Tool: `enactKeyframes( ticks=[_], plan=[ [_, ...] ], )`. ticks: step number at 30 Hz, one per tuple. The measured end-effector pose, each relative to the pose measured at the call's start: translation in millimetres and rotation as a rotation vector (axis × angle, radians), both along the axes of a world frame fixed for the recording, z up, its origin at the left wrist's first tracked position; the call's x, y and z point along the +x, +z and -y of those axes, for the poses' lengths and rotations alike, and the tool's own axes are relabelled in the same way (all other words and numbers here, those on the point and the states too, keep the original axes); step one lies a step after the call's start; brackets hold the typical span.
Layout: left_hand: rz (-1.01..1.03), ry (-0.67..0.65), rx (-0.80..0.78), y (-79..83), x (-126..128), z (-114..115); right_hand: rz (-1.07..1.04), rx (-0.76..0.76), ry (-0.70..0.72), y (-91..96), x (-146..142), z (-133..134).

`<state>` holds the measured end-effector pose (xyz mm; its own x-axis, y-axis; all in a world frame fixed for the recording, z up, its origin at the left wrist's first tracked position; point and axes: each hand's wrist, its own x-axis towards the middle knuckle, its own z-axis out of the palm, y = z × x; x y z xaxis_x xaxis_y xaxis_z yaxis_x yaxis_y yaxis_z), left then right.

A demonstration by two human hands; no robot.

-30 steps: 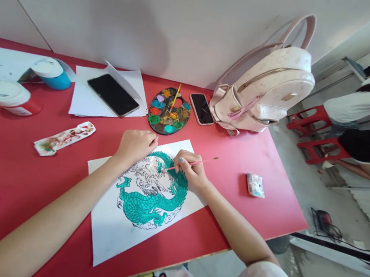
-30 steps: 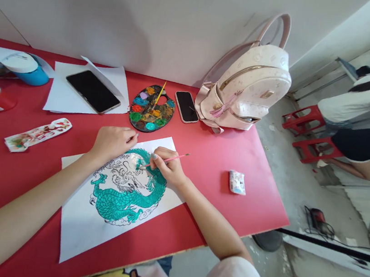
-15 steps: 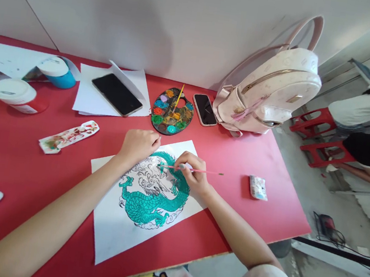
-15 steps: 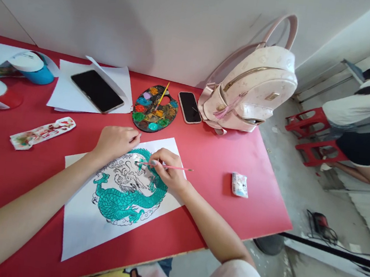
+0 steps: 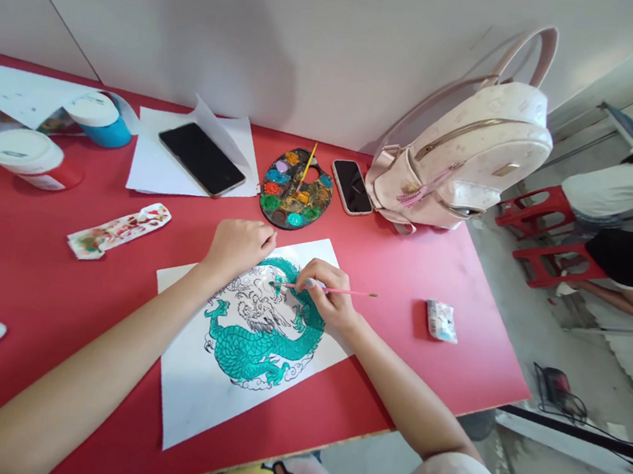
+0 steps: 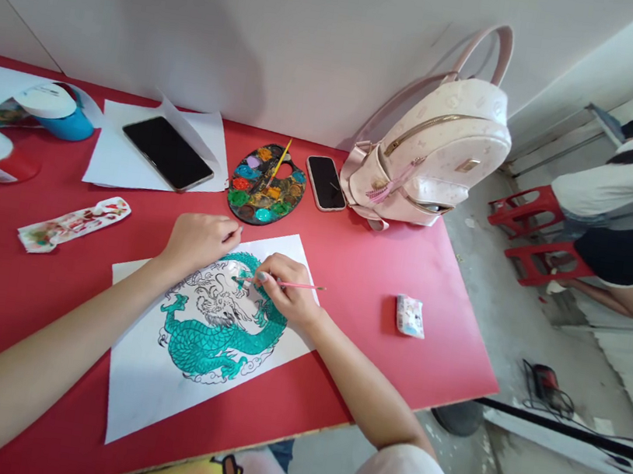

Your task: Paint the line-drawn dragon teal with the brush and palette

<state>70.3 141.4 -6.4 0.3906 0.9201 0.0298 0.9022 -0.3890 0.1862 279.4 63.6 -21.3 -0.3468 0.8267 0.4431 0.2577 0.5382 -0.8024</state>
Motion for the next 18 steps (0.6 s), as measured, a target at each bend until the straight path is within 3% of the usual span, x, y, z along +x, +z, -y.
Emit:
enactKeyframes(
  ticks=[18],
  plan=[
    [0.046,-0.005,0.024,-5.8,-1.8,-0.6,-0.057,0.006,0.001,-1.9,0.4,0.8]
  ],
)
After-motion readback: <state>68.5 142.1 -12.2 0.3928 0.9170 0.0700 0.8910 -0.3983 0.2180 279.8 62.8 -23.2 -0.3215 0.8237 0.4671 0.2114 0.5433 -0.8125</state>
